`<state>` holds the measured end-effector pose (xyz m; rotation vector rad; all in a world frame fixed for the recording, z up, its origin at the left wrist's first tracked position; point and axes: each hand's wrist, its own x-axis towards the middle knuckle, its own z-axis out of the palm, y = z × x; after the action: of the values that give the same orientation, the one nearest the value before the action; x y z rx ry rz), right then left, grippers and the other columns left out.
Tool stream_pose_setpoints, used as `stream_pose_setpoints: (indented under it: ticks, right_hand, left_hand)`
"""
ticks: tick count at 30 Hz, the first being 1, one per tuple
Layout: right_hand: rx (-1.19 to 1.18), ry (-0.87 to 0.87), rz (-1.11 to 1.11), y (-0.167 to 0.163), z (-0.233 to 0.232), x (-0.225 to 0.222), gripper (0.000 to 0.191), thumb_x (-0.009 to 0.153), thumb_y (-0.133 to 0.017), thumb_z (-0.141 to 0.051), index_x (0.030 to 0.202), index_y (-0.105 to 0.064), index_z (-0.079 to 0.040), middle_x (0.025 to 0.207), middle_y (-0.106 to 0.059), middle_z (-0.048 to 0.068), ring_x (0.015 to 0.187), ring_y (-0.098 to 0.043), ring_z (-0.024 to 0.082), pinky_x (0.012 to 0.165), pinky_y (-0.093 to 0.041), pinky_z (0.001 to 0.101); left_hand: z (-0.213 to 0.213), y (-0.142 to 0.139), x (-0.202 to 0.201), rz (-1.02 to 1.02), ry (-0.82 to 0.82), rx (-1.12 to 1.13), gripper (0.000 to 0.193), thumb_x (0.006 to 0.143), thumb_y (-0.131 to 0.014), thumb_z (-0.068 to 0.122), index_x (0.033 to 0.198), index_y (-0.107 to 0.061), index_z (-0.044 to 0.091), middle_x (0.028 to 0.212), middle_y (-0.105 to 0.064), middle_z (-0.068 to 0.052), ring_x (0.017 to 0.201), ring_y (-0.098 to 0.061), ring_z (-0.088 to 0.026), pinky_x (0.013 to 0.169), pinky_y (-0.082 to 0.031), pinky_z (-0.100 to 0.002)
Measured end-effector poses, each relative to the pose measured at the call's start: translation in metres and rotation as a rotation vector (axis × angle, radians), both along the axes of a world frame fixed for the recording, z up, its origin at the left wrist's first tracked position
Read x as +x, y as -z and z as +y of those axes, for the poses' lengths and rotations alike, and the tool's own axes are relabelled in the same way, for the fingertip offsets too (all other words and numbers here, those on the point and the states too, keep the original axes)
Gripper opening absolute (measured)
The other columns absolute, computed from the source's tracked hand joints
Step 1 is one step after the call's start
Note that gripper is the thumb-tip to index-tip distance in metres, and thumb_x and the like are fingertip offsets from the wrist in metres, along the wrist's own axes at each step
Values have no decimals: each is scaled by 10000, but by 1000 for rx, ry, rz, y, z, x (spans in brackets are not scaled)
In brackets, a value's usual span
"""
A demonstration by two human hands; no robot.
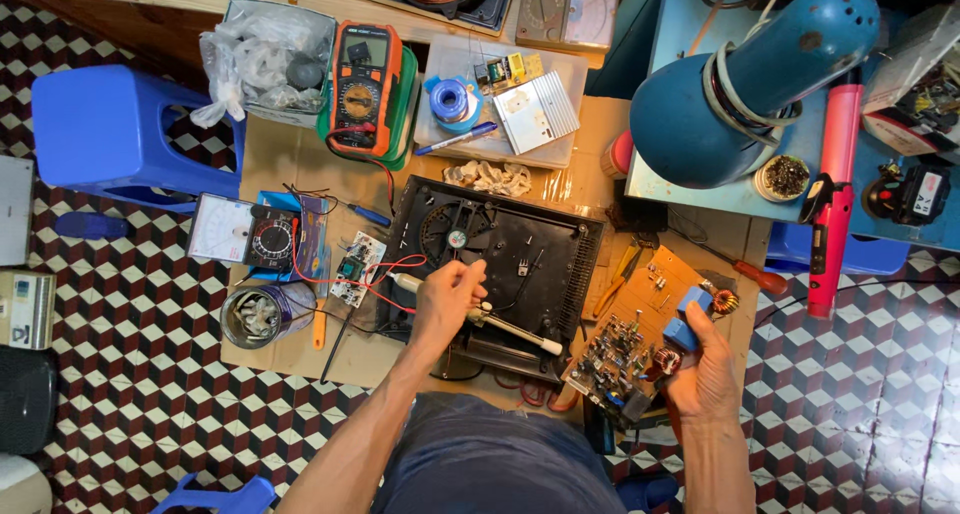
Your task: The person works on a green circuit board, connecting wires and using a magnifying glass to inspect components. They then handle a second brown circuit board, placing a small component onto it and using a heat gun to apply heat.
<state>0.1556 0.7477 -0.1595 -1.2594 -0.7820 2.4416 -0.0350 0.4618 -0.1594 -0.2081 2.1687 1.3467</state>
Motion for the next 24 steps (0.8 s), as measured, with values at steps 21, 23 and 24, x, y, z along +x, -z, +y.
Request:
stream_pose_setpoints:
  ticks: [21, 23, 24]
  right_hand:
    - [-20, 175, -123, 9, 16, -8, 405, 922, -678, -188, 1303, -617, -64, 1218, -715, 55, 1103, -708, 186, 963, -580, 358]
    - [-8, 154, -157, 13, 11, -14, 392, 930, -678, -188, 1296, -620, -61, 1203, -706, 56, 1087, -699, 191, 954, -577, 369]
    - [0, 146, -176, 14, 8, -18, 385, 934, -678, -188, 1293, -621, -59, 1196, -702, 56, 1080, -694, 194, 949, -576, 375]
  left_hand:
    - [58, 16, -45, 244, 246, -169, 164, 978, -661, 203, 1069, -698, 72, 864, -762, -148, 742, -762, -341, 632, -587, -417]
    - [63, 23, -39, 397, 407, -178, 152, 955, -724, 213, 1028, -714, 80, 893, -773, -156, 815, -761, -348, 700, -588, -420]
    - [68, 27, -36, 398, 426, -220, 211, 910, -754, 211, 1051, -696, 66, 918, -759, -166, 831, -741, -366, 703, -577, -439]
